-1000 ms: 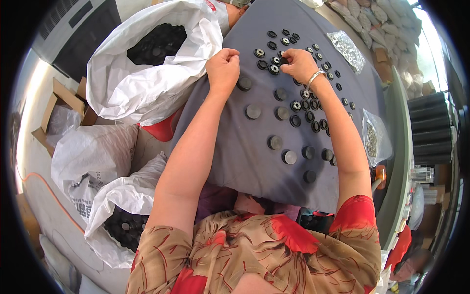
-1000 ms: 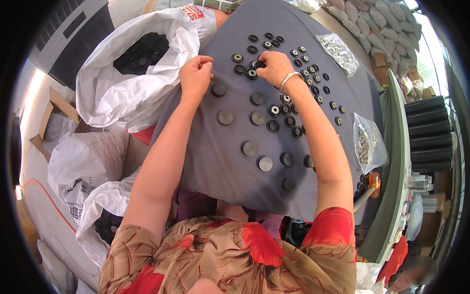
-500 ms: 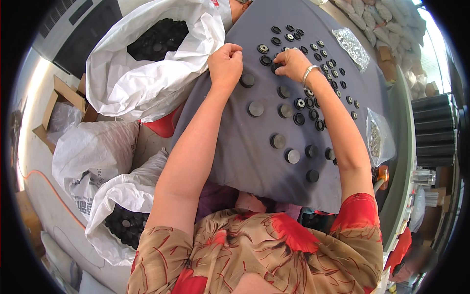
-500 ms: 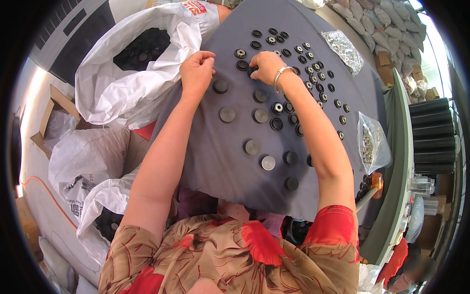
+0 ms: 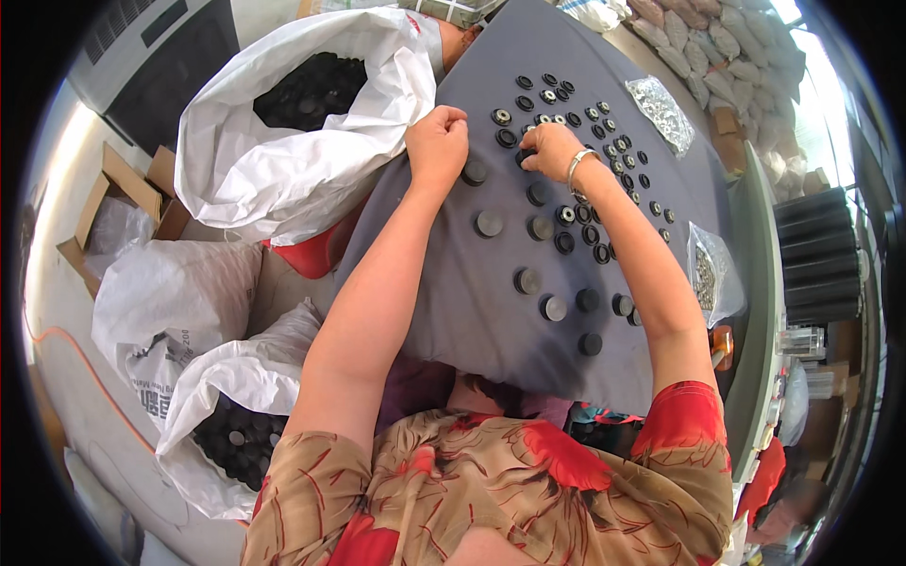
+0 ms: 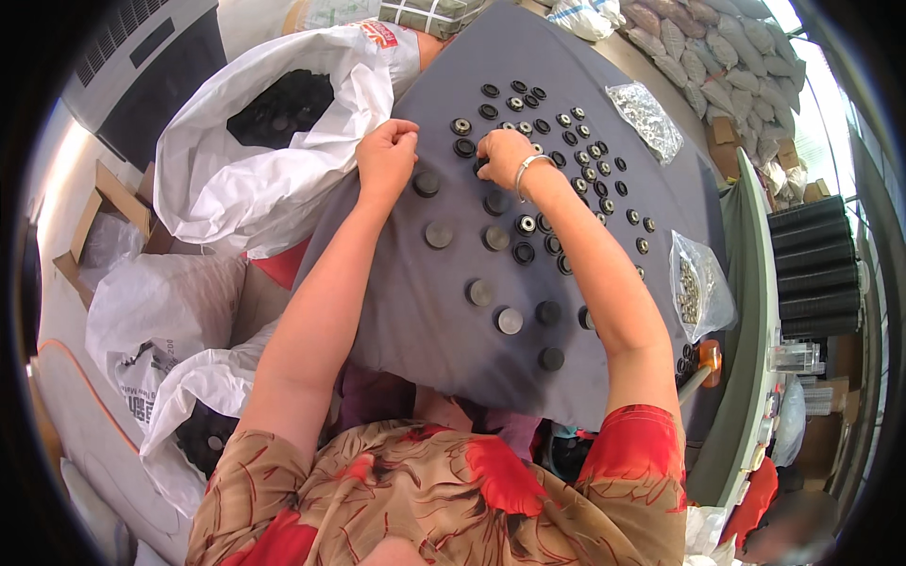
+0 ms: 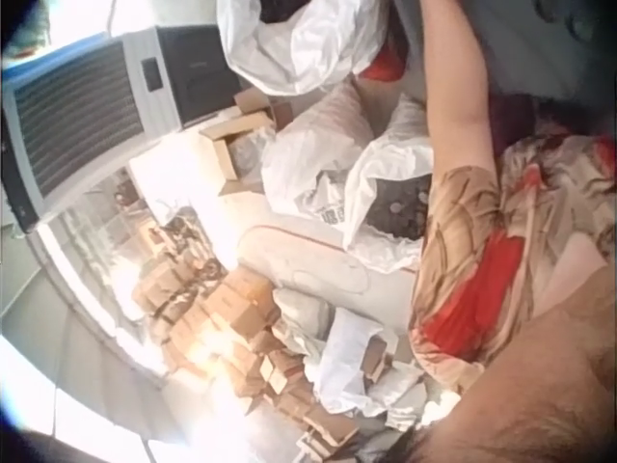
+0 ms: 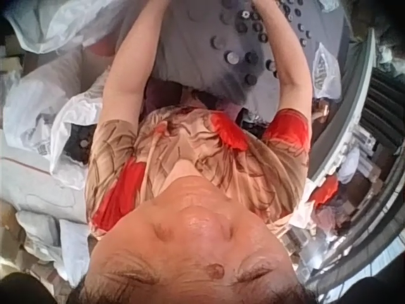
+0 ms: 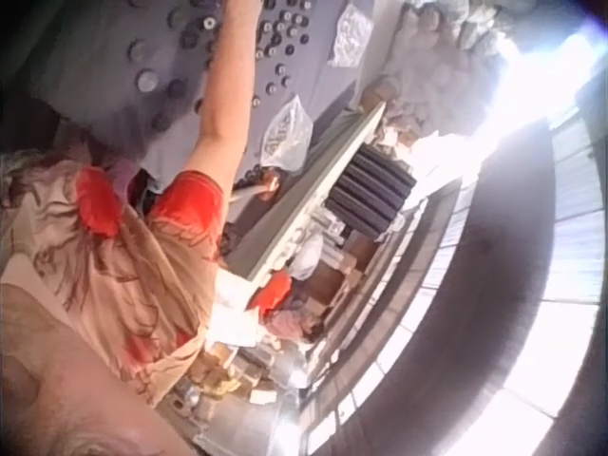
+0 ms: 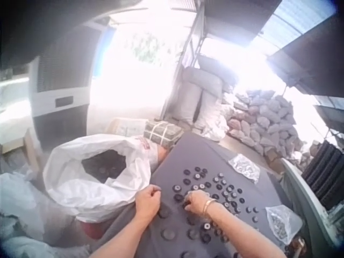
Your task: The person assembles small circular plastic rings by setting metal inserts into them with a hammer.
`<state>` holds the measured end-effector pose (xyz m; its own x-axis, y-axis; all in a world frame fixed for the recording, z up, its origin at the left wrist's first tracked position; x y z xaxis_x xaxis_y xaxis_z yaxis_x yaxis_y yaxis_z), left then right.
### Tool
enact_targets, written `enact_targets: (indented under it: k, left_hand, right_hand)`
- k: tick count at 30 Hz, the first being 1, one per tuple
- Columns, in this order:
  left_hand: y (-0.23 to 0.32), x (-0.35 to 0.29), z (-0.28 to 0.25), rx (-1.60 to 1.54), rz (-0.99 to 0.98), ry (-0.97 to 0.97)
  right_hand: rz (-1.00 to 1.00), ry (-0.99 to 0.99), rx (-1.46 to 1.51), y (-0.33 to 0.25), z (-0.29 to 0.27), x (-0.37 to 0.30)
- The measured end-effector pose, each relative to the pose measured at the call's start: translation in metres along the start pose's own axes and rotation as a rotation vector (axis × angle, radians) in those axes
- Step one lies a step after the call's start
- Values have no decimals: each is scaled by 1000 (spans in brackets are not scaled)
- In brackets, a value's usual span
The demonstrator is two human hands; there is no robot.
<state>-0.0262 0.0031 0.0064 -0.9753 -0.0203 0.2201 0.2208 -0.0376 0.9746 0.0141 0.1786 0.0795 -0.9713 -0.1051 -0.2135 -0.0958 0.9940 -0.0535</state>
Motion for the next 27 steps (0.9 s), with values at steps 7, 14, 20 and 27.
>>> enact_targets:
  k: [7,14,20,27]
  left_hand:
    - [10,2,1,20,24,2]
    - [5,1,1,13,4,7]
    - [-1,1,-1,6,14,19]
    - [0,3,1,41,102,40]
  right_hand:
    - [4,38,-52,0,-3,2]
    - [119,112,-48,-6,-21,4]
    - [253,44,-176,-35,-13,24]
    - [-34,285,82,-32,0,29]
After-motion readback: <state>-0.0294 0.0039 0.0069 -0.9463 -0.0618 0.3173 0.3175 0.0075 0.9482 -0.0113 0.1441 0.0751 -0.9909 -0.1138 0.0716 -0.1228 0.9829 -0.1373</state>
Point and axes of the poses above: each hand's wrist, its own x-axis towards the middle knuckle, its own z-axis out of the palm, y = z × x, the point moved 3 cm from there along x, towards the middle knuckle, and after that the axes turned 1 degree about -y, right-handed, at the moved point
